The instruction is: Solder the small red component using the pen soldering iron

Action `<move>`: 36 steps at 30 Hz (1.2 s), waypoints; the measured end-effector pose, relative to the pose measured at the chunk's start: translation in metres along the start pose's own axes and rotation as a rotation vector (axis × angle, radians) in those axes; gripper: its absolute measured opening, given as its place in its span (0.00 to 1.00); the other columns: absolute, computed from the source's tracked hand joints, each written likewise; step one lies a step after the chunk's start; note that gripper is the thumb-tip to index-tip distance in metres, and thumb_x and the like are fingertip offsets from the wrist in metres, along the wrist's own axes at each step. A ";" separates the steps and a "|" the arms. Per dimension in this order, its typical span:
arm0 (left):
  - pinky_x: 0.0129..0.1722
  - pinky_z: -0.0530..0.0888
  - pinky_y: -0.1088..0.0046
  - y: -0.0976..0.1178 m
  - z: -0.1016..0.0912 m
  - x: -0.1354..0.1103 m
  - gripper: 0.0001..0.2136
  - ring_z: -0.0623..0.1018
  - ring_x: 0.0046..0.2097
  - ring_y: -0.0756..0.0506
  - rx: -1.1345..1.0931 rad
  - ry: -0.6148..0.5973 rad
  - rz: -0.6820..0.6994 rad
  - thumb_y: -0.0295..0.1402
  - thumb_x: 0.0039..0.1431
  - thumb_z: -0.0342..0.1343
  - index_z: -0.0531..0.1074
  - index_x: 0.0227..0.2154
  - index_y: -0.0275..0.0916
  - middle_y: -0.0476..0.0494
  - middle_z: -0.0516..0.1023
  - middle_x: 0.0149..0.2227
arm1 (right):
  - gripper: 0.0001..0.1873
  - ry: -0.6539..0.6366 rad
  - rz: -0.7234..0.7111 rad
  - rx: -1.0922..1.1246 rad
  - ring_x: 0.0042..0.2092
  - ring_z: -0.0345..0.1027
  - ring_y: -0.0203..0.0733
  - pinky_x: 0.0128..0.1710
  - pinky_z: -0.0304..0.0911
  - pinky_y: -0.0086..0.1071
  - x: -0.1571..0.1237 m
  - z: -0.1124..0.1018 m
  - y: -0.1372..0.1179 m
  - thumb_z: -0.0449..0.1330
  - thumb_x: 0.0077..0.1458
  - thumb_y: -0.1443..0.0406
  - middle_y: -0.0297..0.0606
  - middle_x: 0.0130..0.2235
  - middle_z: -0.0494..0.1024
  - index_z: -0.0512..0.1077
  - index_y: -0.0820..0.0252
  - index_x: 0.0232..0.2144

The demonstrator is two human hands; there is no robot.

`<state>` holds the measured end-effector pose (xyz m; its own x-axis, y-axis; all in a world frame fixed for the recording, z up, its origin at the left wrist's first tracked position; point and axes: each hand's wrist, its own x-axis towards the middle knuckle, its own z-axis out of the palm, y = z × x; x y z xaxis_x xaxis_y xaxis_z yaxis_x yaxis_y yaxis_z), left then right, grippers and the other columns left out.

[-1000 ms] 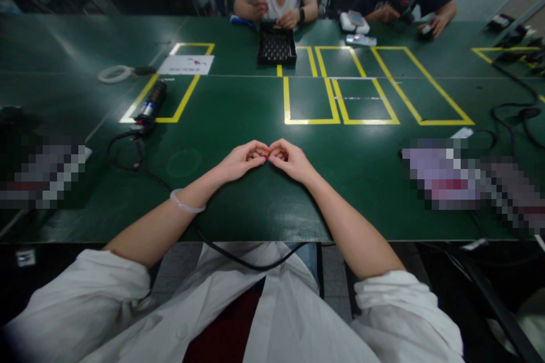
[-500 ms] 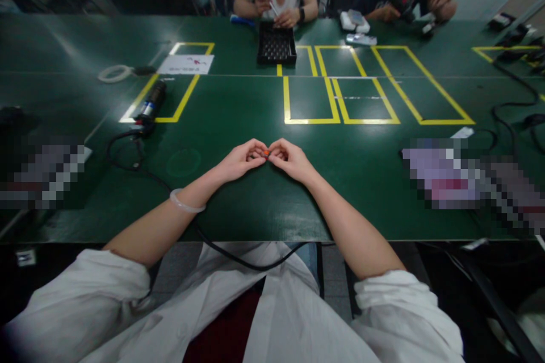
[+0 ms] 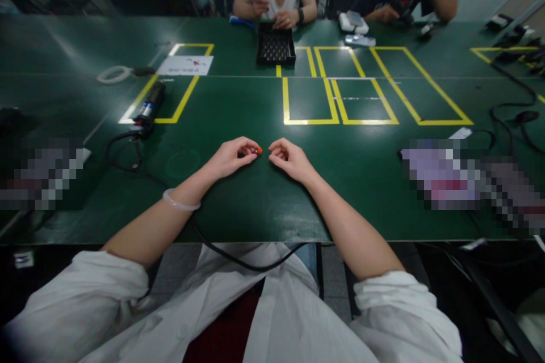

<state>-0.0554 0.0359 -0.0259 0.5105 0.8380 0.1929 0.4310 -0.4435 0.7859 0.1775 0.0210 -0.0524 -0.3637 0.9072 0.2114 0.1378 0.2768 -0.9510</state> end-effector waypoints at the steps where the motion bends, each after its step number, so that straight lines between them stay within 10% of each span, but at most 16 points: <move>1: 0.42 0.73 0.70 0.001 -0.001 0.000 0.10 0.76 0.38 0.48 0.037 0.012 0.034 0.33 0.60 0.58 0.76 0.42 0.35 0.42 0.76 0.39 | 0.15 -0.004 -0.005 -0.006 0.31 0.68 0.34 0.33 0.64 0.31 0.000 0.000 0.000 0.64 0.54 0.58 0.33 0.33 0.76 0.69 0.58 0.42; 22: 0.46 0.74 0.69 0.019 -0.001 -0.002 0.12 0.78 0.43 0.47 0.156 0.001 0.107 0.38 0.63 0.57 0.71 0.45 0.37 0.43 0.78 0.42 | 0.07 0.009 -0.088 -0.306 0.30 0.64 0.35 0.32 0.60 0.30 -0.001 0.006 -0.010 0.62 0.56 0.62 0.33 0.30 0.73 0.70 0.58 0.36; 29: 0.60 0.66 0.55 -0.023 -0.095 -0.008 0.24 0.69 0.59 0.36 0.693 0.173 -0.115 0.45 0.64 0.54 0.67 0.58 0.36 0.33 0.69 0.59 | 0.09 0.025 -0.031 -0.249 0.28 0.62 0.34 0.31 0.58 0.30 -0.001 0.004 -0.012 0.63 0.55 0.61 0.30 0.28 0.71 0.70 0.59 0.37; 36: 0.56 0.68 0.51 -0.099 -0.213 -0.054 0.38 0.67 0.57 0.33 1.017 0.274 -0.791 0.46 0.57 0.61 0.58 0.63 0.25 0.27 0.62 0.63 | 0.09 0.012 -0.007 -0.232 0.28 0.61 0.34 0.31 0.58 0.30 -0.002 0.005 -0.010 0.62 0.55 0.61 0.30 0.27 0.71 0.70 0.59 0.37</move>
<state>-0.2841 0.1026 0.0107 -0.2510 0.9634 0.0946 0.9667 0.2545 -0.0265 0.1724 0.0152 -0.0439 -0.3542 0.9085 0.2218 0.3437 0.3470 -0.8726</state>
